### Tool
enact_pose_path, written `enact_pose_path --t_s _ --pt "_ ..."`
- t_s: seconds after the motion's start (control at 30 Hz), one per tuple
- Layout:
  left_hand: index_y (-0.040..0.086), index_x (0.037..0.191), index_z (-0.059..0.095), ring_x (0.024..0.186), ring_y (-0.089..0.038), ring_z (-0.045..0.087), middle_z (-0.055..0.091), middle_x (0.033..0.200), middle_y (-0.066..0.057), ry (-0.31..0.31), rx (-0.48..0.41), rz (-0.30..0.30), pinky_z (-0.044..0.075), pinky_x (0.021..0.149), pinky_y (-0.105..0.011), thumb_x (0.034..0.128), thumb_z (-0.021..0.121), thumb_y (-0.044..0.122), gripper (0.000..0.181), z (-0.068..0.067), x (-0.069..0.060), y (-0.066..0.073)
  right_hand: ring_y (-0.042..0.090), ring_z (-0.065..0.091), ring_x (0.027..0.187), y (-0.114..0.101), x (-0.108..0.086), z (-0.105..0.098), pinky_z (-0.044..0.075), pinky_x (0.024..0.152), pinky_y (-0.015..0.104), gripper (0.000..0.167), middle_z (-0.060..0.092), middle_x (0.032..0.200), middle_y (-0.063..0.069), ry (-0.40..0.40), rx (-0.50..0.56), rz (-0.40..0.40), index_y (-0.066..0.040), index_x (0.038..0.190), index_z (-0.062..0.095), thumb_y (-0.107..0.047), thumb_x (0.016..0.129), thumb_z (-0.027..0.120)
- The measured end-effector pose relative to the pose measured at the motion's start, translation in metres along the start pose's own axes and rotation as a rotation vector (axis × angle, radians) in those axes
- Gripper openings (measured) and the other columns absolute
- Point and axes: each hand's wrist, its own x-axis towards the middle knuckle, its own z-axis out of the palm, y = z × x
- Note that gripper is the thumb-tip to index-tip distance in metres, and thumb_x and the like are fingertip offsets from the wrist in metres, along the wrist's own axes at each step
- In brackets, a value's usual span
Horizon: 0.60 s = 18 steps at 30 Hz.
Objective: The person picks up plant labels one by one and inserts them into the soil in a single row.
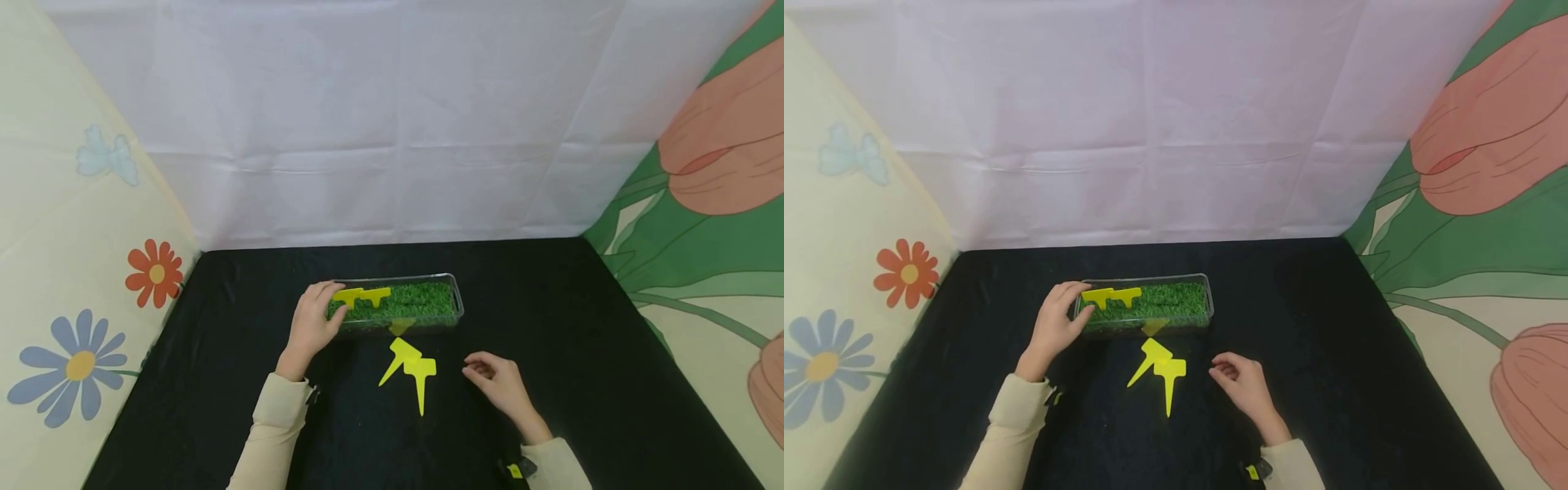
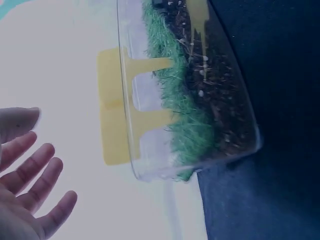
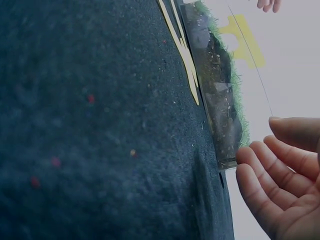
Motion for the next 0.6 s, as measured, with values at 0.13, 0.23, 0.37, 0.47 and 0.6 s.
enact_pose_path --t_s 0.13,0.23,0.37,0.47,0.6 --pt "0.000 0.096 0.063 0.084 -0.026 0.054 0.059 0.092 -0.011 0.068 -0.048 -0.047 0.046 0.072 -0.039 0.0765 0.071 0.004 0.021 -0.002 -0.013 -0.003 0.007 0.058 0.061 -0.001 0.001 0.000 0.049 0.055 0.024 0.011 0.064 0.075 0.002 -0.004 -0.006 -0.002 0.000 0.086 0.067 0.001 0.076 0.070" --pt "0.001 0.088 0.063 0.076 -0.022 0.053 0.058 0.084 -0.009 0.101 -0.101 -0.108 0.047 0.067 -0.037 0.0786 0.068 0.001 0.011 -0.002 -0.023 -0.007 0.007 0.058 0.061 -0.001 0.002 0.000 0.049 0.055 0.024 0.010 0.064 0.075 0.002 -0.007 -0.013 -0.005 0.000 0.086 0.066 0.000 0.076 0.070" --pt "0.001 0.085 0.062 0.073 -0.020 0.054 0.058 0.080 -0.008 0.127 -0.158 -0.194 0.048 0.065 -0.039 0.0793 0.066 -0.002 0.008 -0.005 -0.037 -0.012 0.007 0.058 0.061 -0.001 0.003 0.000 0.049 0.055 0.024 0.010 0.064 0.075 0.002 -0.009 -0.024 -0.009 -0.001 0.085 0.067 0.000 0.076 0.070" --pt "0.000 0.084 0.061 0.070 -0.020 0.054 0.058 0.078 -0.009 0.157 -0.164 -0.208 0.048 0.062 -0.040 0.0783 0.066 -0.004 0.009 -0.006 -0.047 -0.018 0.007 0.058 0.061 -0.002 0.004 -0.001 0.049 0.055 0.024 0.010 0.064 0.074 0.002 -0.008 -0.028 -0.020 0.000 0.085 0.067 0.001 0.076 0.070" --pt "-0.002 0.085 0.061 0.069 -0.020 0.055 0.058 0.077 -0.010 0.177 -0.151 -0.220 0.048 0.060 -0.040 0.0778 0.066 -0.005 0.009 -0.009 -0.059 -0.027 0.008 0.058 0.060 -0.003 0.006 -0.001 0.049 0.055 0.025 0.010 0.064 0.074 0.002 -0.007 -0.040 -0.039 0.000 0.085 0.067 0.001 0.075 0.070"
